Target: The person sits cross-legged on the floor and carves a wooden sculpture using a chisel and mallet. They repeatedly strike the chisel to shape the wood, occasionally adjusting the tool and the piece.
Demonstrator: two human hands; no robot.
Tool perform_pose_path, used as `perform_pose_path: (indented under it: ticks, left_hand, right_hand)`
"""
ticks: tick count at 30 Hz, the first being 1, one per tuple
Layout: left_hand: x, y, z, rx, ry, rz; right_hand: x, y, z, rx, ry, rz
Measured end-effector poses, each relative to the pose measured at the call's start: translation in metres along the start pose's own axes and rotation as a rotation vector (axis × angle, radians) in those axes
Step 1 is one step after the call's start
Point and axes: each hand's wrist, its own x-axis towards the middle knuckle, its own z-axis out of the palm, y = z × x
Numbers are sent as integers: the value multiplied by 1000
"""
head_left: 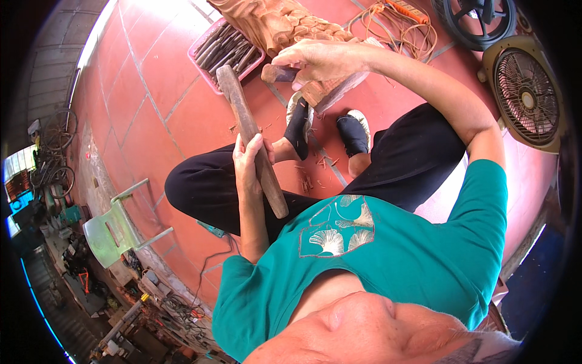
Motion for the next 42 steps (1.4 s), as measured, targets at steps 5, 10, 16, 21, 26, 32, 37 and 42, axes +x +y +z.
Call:
perform_pose_path:
  ticks: [5,10,16,21,26,32,37,42]
  left_hand:
    - [1,-2,-2,-6,-14,16]
    - [-1,-1,0,-15,-19,18]
    - [-3,2,1,15,-22,46]
    - [-11,9,14,68,-8,200]
    - [-24,26,29,83,109,550]
    - [-33,33,46,116,158,851]
    - [-24,30,42,584,0,411]
    - [-37,48,44,259,12,556]
  right_hand:
    - [2,-5,0,-7,35,-67]
    - [3,-2,3,-11,40,-72]
    - [12,4,6,9,-50,9]
    - [13,2,4,-21,-78,-21]
    - [9,1,5,-37,-39,-34]
    - [12,11,5,-8,-65,-32]
    - [17,12,6,10,-83,-50]
    - [14,10,2,-30,-124,-18]
